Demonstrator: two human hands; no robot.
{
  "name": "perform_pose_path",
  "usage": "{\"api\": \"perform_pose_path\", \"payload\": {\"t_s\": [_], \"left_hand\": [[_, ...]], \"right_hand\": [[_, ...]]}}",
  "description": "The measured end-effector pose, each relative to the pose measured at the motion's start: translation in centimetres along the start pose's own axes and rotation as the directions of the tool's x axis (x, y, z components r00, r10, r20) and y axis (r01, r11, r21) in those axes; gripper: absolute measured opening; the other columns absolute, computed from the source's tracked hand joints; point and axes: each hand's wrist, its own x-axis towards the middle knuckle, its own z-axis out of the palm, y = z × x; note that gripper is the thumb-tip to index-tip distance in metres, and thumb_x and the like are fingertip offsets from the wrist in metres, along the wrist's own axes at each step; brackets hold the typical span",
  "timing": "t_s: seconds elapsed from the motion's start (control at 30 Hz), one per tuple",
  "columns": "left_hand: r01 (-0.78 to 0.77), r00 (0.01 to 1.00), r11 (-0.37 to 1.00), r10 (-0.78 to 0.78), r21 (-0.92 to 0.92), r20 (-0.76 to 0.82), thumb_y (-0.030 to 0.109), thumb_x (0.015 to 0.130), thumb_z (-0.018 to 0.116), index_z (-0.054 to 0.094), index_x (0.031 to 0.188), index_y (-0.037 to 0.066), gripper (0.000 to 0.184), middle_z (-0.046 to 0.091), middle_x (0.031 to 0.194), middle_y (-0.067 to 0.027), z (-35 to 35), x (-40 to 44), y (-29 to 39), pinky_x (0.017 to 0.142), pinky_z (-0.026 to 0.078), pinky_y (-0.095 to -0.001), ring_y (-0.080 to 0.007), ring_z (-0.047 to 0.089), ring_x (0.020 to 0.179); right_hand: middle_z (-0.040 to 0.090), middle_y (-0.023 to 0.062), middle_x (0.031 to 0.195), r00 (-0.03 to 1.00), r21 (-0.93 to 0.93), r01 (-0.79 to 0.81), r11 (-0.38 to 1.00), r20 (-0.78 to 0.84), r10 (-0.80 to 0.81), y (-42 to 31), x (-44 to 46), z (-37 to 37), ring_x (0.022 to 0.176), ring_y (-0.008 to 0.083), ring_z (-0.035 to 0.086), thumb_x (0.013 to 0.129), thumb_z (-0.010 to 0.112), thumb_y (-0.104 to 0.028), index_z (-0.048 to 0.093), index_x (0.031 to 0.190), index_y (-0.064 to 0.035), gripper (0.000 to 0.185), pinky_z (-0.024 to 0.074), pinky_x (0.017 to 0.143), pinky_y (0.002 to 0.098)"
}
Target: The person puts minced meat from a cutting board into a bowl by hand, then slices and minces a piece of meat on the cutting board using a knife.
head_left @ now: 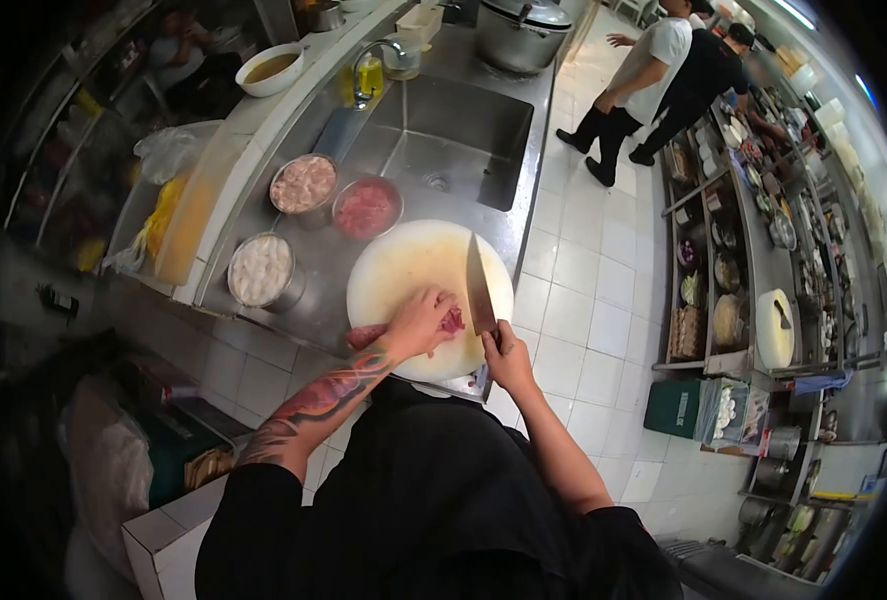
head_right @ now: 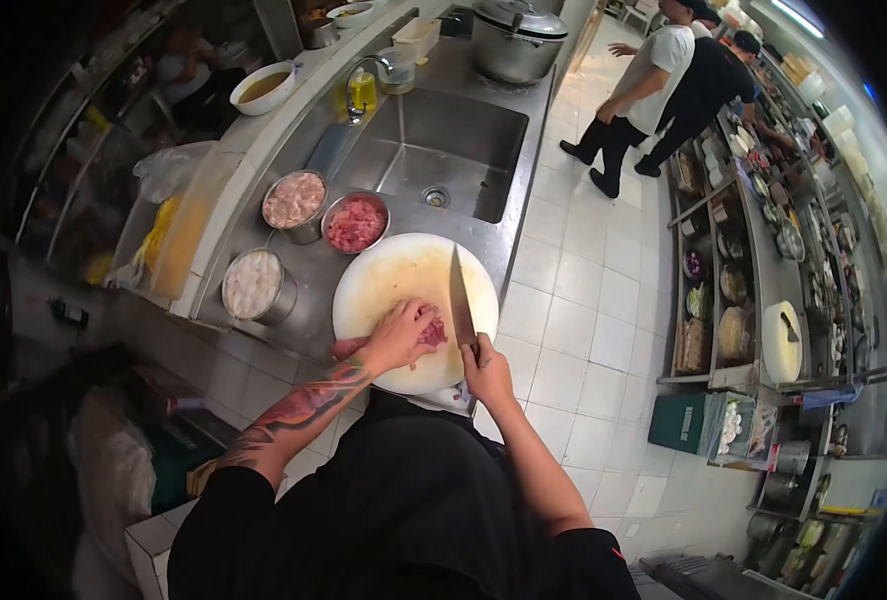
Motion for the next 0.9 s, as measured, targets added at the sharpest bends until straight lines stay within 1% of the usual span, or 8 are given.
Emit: {"api": "perform_pose_path", "payload": {"t_s": [0.07,0.17,0.23,0.3,0.37,0.5,0.63,0.9], "left_hand": [[0.059,0.998,0.998,-0.059,0.008,-0.030,0.029,0.087,0.082,0.067,0.137,0.010,0.056,0.060,0.134,-0.0111,1.2,0.6,0.0,0.102,0.053,-0.0477,-0.0346,0.059,0.126],[0.280,0.960,0.960,-0.280,-0.006,-0.012,0.024,0.087,0.081,0.066,0.136,0.009,0.053,0.061,0.132,-0.0126,1.4,1.5,1.0,0.100,0.054,-0.0466,-0.0354,0.060,0.124],[0.259,0.962,0.965,-0.260,-0.031,-0.085,0.023,0.088,0.081,0.065,0.138,0.008,0.054,0.062,0.132,-0.0135,0.9,0.8,1.9,0.101,0.054,-0.0472,-0.0361,0.060,0.125],[0.227,0.960,0.972,-0.233,-0.054,-0.154,0.023,0.089,0.081,0.063,0.139,0.006,0.055,0.062,0.133,-0.0144,0.3,-0.2,2.8,0.102,0.054,-0.0478,-0.0369,0.061,0.126],[0.153,0.937,0.933,-0.241,-0.324,-0.253,0.023,0.091,0.081,0.059,0.142,0.004,0.059,0.062,0.137,-0.0170,-1.1,-1.8,1.9,0.107,0.052,-0.0495,-0.0390,0.058,0.132],[0.178,0.935,0.919,-0.269,-0.352,-0.230,0.023,0.092,0.080,0.057,0.149,0.004,0.064,0.059,0.147,-0.0172,-0.1,-5.1,-1.3,0.114,0.047,-0.0486,-0.0373,0.058,0.135],[0.116,0.973,0.993,-0.116,-0.010,-0.202,0.030,0.092,0.077,0.057,0.152,0.007,0.067,0.060,0.152,-0.0101,0.4,-5.3,-0.8,0.109,0.049,-0.0468,-0.0338,0.060,0.131],[0.126,0.975,0.990,-0.137,-0.068,-0.177,0.029,0.090,0.077,0.061,0.146,0.007,0.061,0.060,0.150,-0.0093,-0.4,-5.3,-0.7,0.110,0.049,-0.0460,-0.0318,0.060,0.133]], "right_hand": [[0.073,0.0288,0.088,0.995,0.086,-0.094,0.992,0.020,0.093,-0.1,0.1,-0.1,0.085,0.0530,0.071,0.106,0.065,-0.024,0.059,0.117,-0.0021,0.026,0.0540,0.070,0.0556],[0.073,0.0281,0.087,0.999,0.036,-0.017,0.999,-0.046,0.019,-2.5,-0.6,-0.9,0.083,0.0525,0.071,0.106,0.065,-0.024,0.059,0.119,-0.0024,0.026,0.0538,0.069,0.0562],[0.073,0.0276,0.087,0.998,0.040,0.007,0.999,-0.068,-0.004,-2.5,-0.5,-0.9,0.082,0.0521,0.071,0.106,0.065,-0.024,0.059,0.119,-0.0027,0.026,0.0540,0.069,0.0567],[0.075,0.0262,0.087,0.998,-0.222,0.045,0.974,0.041,-0.037,-1.4,0.3,-0.6,0.080,0.0517,0.071,0.106,0.063,-0.023,0.057,0.120,-0.0041,0.024,0.0549,0.069,0.0589],[0.075,0.0258,0.087,0.997,-0.193,0.082,0.978,0.021,-0.079,-4.5,0.5,-2.3,0.079,0.0518,0.071,0.106,0.062,-0.023,0.056,0.119,-0.0047,0.024,0.0551,0.070,0.0604],[0.075,0.0272,0.087,0.977,-0.063,0.185,0.981,-0.095,-0.191,-7.3,0.9,-0.5,0.078,0.0527,0.071,0.106,0.061,-0.026,0.055,0.116,-0.0052,0.024,0.0558,0.070,0.0622],[0.072,0.0316,0.084,0.983,-0.260,0.167,0.951,0.119,-0.140,-5.8,4.2,1.1,0.077,0.0531,0.071,0.104,0.062,-0.027,0.057,0.114,-0.0046,0.025,0.0558,0.069,0.0630],[0.073,0.0313,0.084,0.985,-0.315,0.150,0.937,0.132,-0.114,-5.9,3.9,1.6,0.079,0.0522,0.072,0.104,0.064,-0.026,0.059,0.116,-0.0041,0.026,0.0560,0.070,0.0624]]}}
